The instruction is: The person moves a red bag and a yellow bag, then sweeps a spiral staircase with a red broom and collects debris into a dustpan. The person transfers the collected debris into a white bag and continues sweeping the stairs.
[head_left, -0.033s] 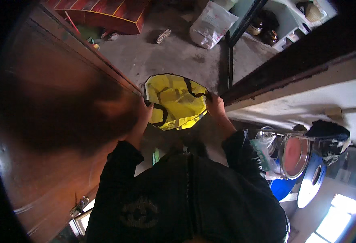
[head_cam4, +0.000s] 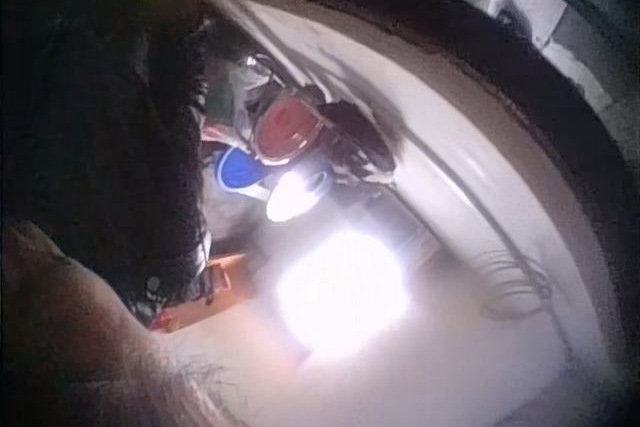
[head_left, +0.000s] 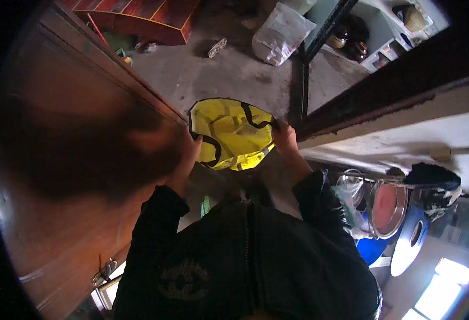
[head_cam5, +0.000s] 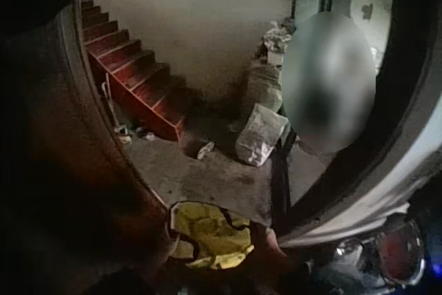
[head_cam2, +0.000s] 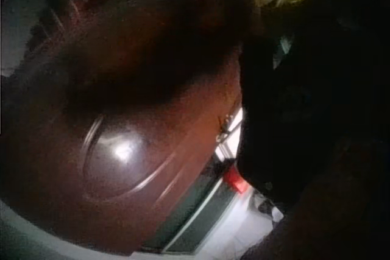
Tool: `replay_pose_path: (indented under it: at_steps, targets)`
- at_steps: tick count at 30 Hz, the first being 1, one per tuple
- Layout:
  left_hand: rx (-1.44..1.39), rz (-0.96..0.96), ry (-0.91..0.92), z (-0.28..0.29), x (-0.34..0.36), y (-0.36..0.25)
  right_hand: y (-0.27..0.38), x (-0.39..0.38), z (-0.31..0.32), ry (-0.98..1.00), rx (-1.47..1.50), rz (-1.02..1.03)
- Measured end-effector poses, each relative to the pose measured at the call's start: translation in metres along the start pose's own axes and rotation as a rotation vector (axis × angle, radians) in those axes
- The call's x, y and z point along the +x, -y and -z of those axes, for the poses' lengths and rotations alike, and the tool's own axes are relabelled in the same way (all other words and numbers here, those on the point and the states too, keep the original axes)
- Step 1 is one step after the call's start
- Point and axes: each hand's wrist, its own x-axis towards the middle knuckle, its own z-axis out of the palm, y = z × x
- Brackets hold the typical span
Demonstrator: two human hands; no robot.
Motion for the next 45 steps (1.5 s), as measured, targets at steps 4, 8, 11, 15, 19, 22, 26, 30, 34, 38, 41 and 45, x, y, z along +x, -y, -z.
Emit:
replay_pose_path:
  at_steps: [4, 8, 11, 15, 19, 22, 26, 30, 34, 38, 41, 45]
  targets:
    - [0.019, -0.293, -0.061, 0.031, 0.025, -0.079, 0.008, 0.046, 0.011, 0.073, 0.183, -0.119]
    - [-0.023, -0.643, 0.045, 0.008, 0.061, -0.102, 0.02, 0.096, 0.008, 0.211, 0.471, -0.21]
    - [-0.095, -0.621, 0.411, -0.042, 0.111, -0.102, 0.017, 0.142, 0.005, 0.34, 0.495, -0.075]
    - [0.081, -0.625, 0.885, -0.079, 0.178, -0.108, 0.055, 0.201, 0.008, 0.556, 0.743, -0.22]
    - [0.037, -0.381, 1.021, -0.088, 0.227, -0.145, 0.057, 0.248, 0.019, 0.58, 0.746, -0.194]
    - [0.101, -0.317, 0.981, -0.088, 0.277, -0.161, 0.063, 0.293, 0.019, 0.519, 0.742, -0.152]
    - [0.206, -0.439, 0.98, -0.138, 0.347, -0.126, 0.036, 0.356, -0.004, 0.319, 0.526, -0.168]
    - [0.182, -0.556, 0.869, -0.159, 0.427, -0.152, -0.026, 0.431, -0.041, 0.077, 0.539, -0.365]
    - [-0.288, -0.404, 0.59, -0.135, 0.497, -0.167, -0.035, 0.493, -0.04, -0.16, 0.71, -0.358]
    - [-0.393, -0.359, 0.335, -0.085, 0.574, -0.161, -0.034, 0.557, -0.027, -0.246, 0.717, -0.516]
    - [-0.326, -0.175, 0.318, -0.086, 0.619, -0.107, -0.063, 0.594, -0.025, -0.35, 0.576, -0.516]
    - [-0.566, -0.059, 0.331, -0.104, 0.661, -0.035, -0.08, 0.65, -0.011, -0.583, 0.589, -0.561]
